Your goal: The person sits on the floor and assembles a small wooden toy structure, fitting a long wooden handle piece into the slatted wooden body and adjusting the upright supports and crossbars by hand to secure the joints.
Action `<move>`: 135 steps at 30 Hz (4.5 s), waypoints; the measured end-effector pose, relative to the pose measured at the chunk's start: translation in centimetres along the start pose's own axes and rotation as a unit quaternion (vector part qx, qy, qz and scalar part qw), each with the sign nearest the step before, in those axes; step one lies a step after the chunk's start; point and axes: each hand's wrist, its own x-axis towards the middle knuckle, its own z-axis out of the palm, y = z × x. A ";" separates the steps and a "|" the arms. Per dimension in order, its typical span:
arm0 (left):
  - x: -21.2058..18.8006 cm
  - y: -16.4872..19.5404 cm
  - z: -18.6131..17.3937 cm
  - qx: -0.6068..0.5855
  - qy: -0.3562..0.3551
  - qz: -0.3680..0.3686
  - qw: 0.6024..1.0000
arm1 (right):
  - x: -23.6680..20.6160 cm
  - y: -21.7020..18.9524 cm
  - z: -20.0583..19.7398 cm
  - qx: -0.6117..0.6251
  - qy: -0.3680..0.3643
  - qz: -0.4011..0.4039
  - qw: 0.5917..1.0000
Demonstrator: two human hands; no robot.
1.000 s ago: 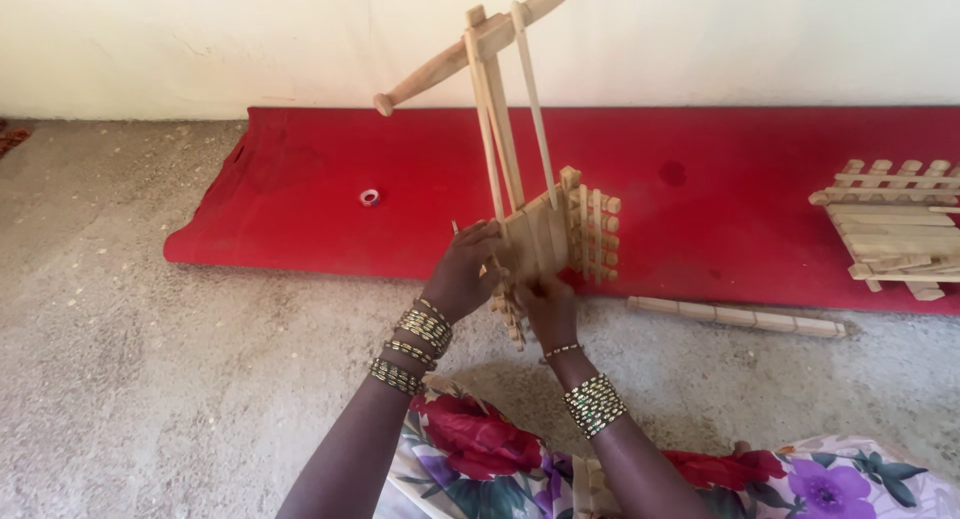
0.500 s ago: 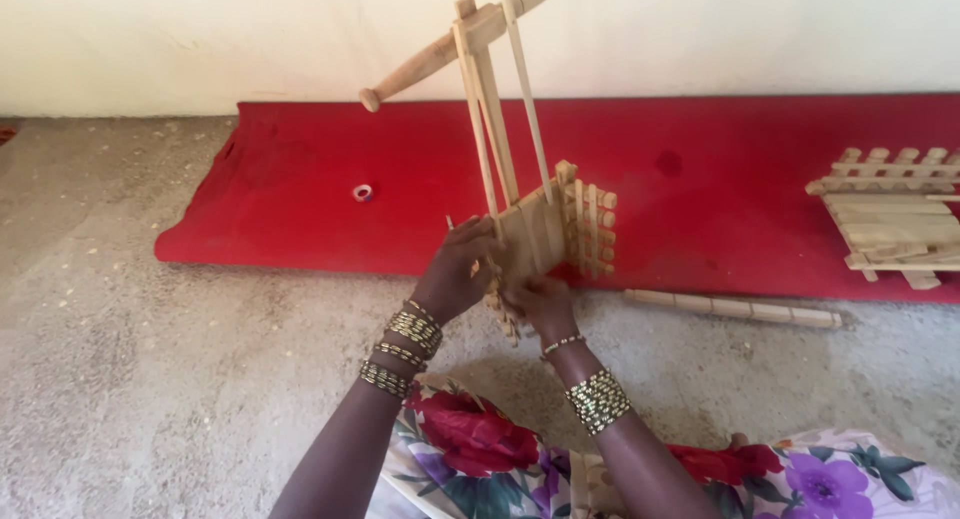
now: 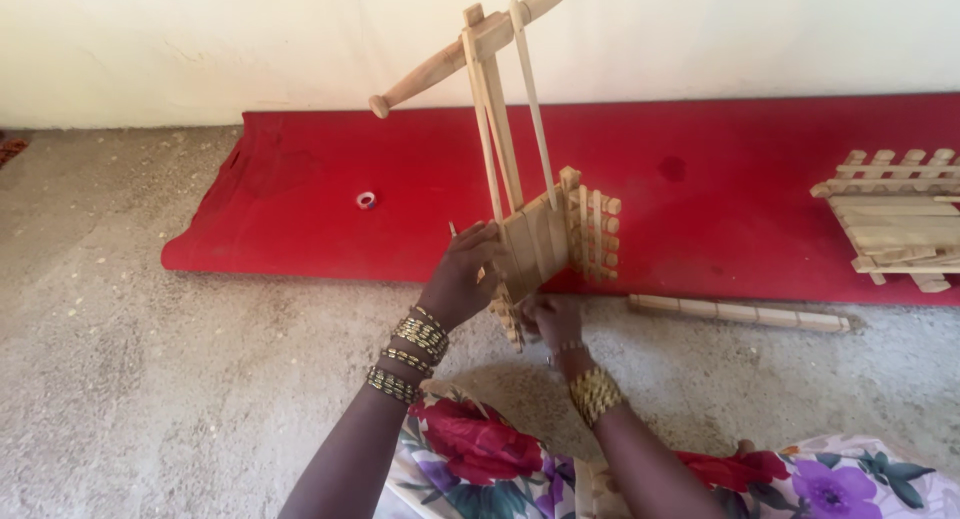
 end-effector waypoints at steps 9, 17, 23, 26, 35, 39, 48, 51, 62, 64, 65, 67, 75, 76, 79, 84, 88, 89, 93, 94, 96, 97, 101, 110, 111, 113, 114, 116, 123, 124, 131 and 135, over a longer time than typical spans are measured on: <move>0.1 -0.3 0.1 0.001 -0.008 -0.018 1.000 | 0.6 -7.4 2.4 -0.022 -0.071 -0.149 0.986; 0.1 0.8 -0.1 -0.004 -0.008 -0.021 1.000 | -1.2 0.2 -0.6 -0.288 -0.004 -0.045 0.957; 0.4 0.8 -0.1 0.003 -0.005 -0.016 1.000 | -1.4 2.2 -1.8 -0.086 -0.022 0.036 0.995; 0.3 0.8 0.0 0.002 0.002 -0.014 1.000 | -1.3 1.3 -1.3 -0.056 -0.012 0.085 0.995; 0.2 0.4 0.5 -0.007 0.014 -0.019 1.000 | -1.5 -4.9 0.5 0.059 -0.044 0.021 0.997; 0.5 0.3 0.7 0.032 0.001 0.018 0.999 | -1.8 -6.1 0.0 0.088 -0.053 0.022 0.994; 1.1 5.5 -0.9 -0.014 0.035 -0.052 0.998 | -3.3 -9.9 -0.8 0.143 0.019 0.014 0.989; 3.5 6.1 -1.1 -0.018 -0.033 -0.297 0.954 | -4.4 -11.5 -1.5 0.143 0.018 0.019 0.989; 10.0 9.4 -3.4 -0.241 0.162 -0.081 0.953 | -7.4 -13.9 -5.7 0.212 0.002 -0.020 0.977; 10.2 10.1 -4.2 -0.087 0.224 -0.029 0.970 | -7.4 -14.1 -6.3 0.214 -0.005 -0.022 0.977; 10.2 10.3 -4.5 0.017 0.271 0.061 0.960 | -7.5 -14.2 -6.4 0.215 -0.004 -0.023 0.976; 10.4 10.3 -5.3 -0.030 0.228 0.147 0.962 | -7.7 -14.4 -6.6 0.220 -0.005 -0.029 0.975; 13.0 10.5 -6.2 -0.192 -0.035 0.184 0.964 | -8.2 -16.6 -6.5 0.220 -0.018 -0.037 0.975; 12.7 10.7 -6.2 -0.186 -0.013 0.167 0.968 | -8.4 -17.0 -6.4 0.220 -0.020 -0.043 0.974; 12.5 11.3 -5.8 -0.164 0.074 0.108 0.978 | -9.1 -18.6 -6.7 0.181 -0.011 -0.072 0.981; 12.3 14.0 -3.6 -0.154 0.296 0.081 0.939 | -11.4 -21.9 -9.1 0.168 0.080 -0.208 0.960; 11.5 16.5 -1.6 -0.092 0.337 0.083 0.933 | -12.0 -23.5 -10.3 0.163 0.058 -0.272 0.947; 11.5 16.9 -1.3 -0.093 0.330 0.101 0.934 | -12.0 -23.6 -10.3 0.168 0.057 -0.247 0.953; 12.0 18.1 -0.7 -0.135 0.257 0.160 0.944 | -11.8 -23.4 -9.5 0.219 0.043 -0.154 0.962; 12.4 18.3 -0.7 -0.138 0.234 0.167 0.948 | -11.7 -23.5 -9.3 0.241 0.035 -0.136 0.960; 12.9 18.7 -0.6 -0.145 0.186 0.177 0.956 | -11.9 -23.8 -9.1 0.250 0.030 -0.181 0.951; 13.0 18.9 -0.5 -0.156 0.148 0.145 0.966 | -12.1 -24.0 -9.0 0.253 0.032 -0.199 0.946; 13.3 19.8 -0.6 -0.140 0.125 0.165 0.968 | -13.0 -24.6 -8.2 0.170 0.100 -0.248 0.948; 13.4 20.6 -1.3 -0.031 0.125 0.090 0.988 | -10.5 -27.6 -8.1 0.034 0.128 -0.261 0.956; 13.7 20.7 -1.3 -0.017 0.094 0.047 0.994 | -9.7 -28.5 -8.3 -0.015 0.130 -0.243 0.961; 14.0 20.7 -1.0 -0.008 0.125 0.018 0.992 | -8.8 -29.2 -7.9 -0.051 0.114 -0.247 0.961; 14.1 20.7 -0.9 -0.004 0.139 0.001 0.990 | -8.7 -29.3 -7.5 -0.038 0.097 -0.268 0.958; 14.4 20.4 -0.6 0.003 0.167 0.019 0.986 | -9.1 -29.7 -6.8 -0.028 0.116 -0.318 0.941; 15.1 19.1 -0.6 0.049 0.133 0.006 0.990 | -13.4 -35.1 -6.7 -0.117 0.271 -0.532 0.794; 15.0 19.1 -0.7 0.047 0.125 -0.001 0.991 | -13.6 -36.5 -6.8 -0.135 0.285 -0.538 0.781; 13.8 19.3 -1.2 0.079 0.189 0.038 0.978 | -12.9 -39.5 -5.9 -0.231 0.285 -0.533 0.762; 13.8 18.6 -0.8 0.106 0.178 -0.005 0.978 | -9.5 -39.5 -6.4 -0.147 0.189 -0.496 0.835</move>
